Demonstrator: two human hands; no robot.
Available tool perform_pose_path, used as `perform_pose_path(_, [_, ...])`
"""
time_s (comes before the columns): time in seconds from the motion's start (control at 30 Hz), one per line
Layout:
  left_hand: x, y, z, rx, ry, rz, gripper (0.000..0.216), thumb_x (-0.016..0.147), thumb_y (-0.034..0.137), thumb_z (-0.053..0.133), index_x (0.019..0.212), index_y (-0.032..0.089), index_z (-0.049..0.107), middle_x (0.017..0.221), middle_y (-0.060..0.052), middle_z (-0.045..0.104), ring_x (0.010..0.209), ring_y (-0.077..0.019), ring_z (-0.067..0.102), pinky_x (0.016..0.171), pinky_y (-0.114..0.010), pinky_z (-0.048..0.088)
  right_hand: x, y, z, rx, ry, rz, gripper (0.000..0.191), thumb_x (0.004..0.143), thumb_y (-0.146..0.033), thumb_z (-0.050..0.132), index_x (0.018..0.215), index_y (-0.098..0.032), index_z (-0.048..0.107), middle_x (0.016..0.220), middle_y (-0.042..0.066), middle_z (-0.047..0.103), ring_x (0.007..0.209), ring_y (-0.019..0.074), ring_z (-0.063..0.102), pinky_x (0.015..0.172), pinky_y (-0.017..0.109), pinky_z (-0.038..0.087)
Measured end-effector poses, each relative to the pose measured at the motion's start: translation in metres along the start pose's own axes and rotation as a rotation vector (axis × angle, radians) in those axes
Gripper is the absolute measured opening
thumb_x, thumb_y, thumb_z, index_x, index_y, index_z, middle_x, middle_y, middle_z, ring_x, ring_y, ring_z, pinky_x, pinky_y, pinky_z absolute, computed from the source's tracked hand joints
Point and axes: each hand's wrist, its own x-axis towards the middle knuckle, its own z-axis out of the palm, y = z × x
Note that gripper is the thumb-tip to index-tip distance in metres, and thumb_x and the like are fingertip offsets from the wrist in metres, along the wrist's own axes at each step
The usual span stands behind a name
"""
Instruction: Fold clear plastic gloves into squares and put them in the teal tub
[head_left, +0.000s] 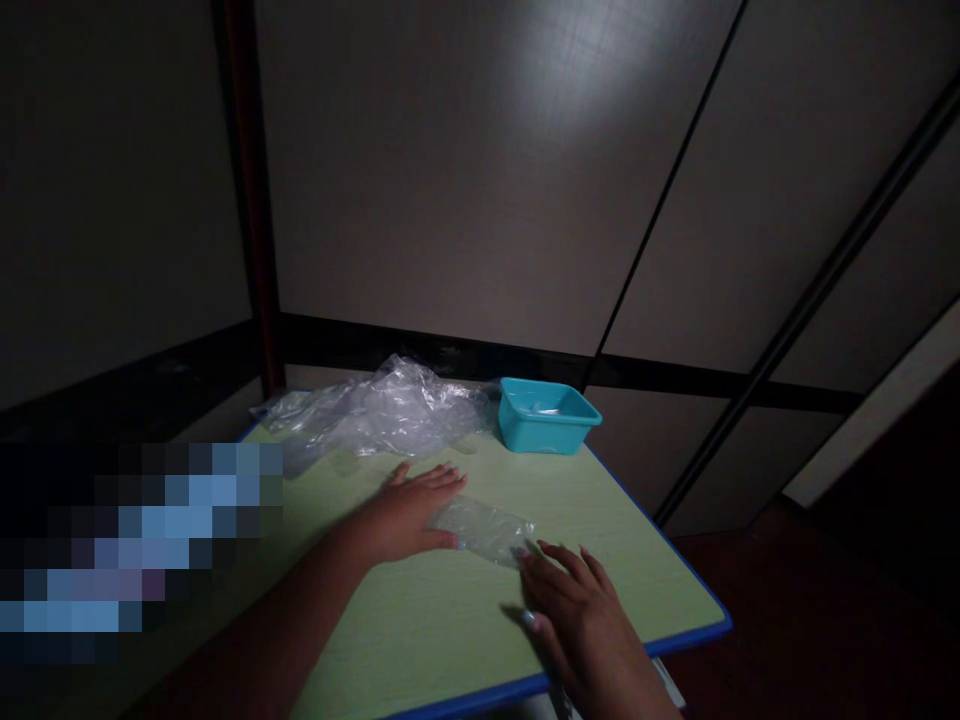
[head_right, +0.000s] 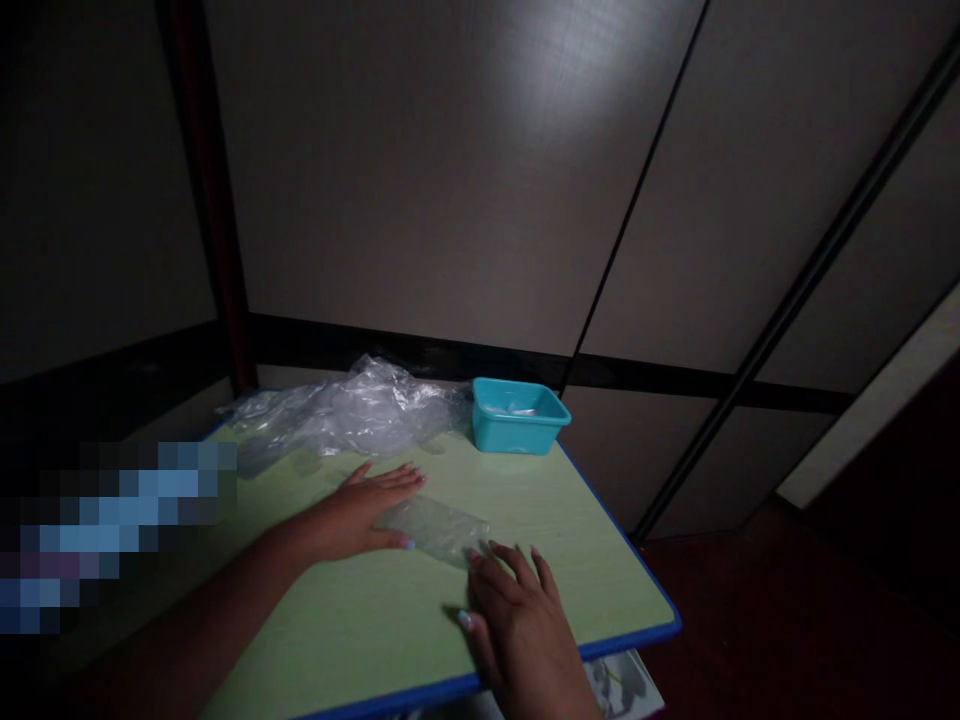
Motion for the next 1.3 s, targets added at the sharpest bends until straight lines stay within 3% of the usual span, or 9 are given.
perform_pose_path(0.33, [0.0,-0.001,0.0,0.021,0.002,-0.046,0.078,0.072,0.065,0.051,0.137,0.038,0.019,0.146,-0.006,0.019,0.134,-0.025,0.013,0.102,-0.057,0.002,0.004,0.012,-0.001,-0.102,0.077,0.0,0.039,0.086,-0.029,0.044,0.124,-0.027,0.049,0.128,0.004,0.05,0.117,0.0251,0.044,0.098,0.051,0.032])
perform_pose_path(0.7, [-0.001,0.0,-0.002,0.047,-0.016,-0.074,0.073,0.073,0.065,0.05,0.136,0.039,0.022,0.146,-0.007,0.017,0.134,-0.027,0.011,0.099,-0.062,0.004,0.003,0.016,0.002,-0.136,0.075,-0.053,0.032,0.086,-0.024,0.044,0.116,-0.026,0.056,0.122,0.005,0.056,0.111,0.0251,0.051,0.094,0.053,0.035])
perform_pose_path(1.3, [0.0,0.0,-0.001,0.058,-0.004,-0.086,0.077,0.07,0.067,0.052,0.136,0.037,0.025,0.146,-0.008,0.018,0.134,-0.028,0.01,0.101,-0.058,0.006,-0.008,0.02,0.004,0.004,0.112,-0.15,0.039,0.089,-0.022,0.038,0.128,-0.024,0.043,0.13,0.008,0.049,0.118,0.0206,0.046,0.103,0.049,0.029])
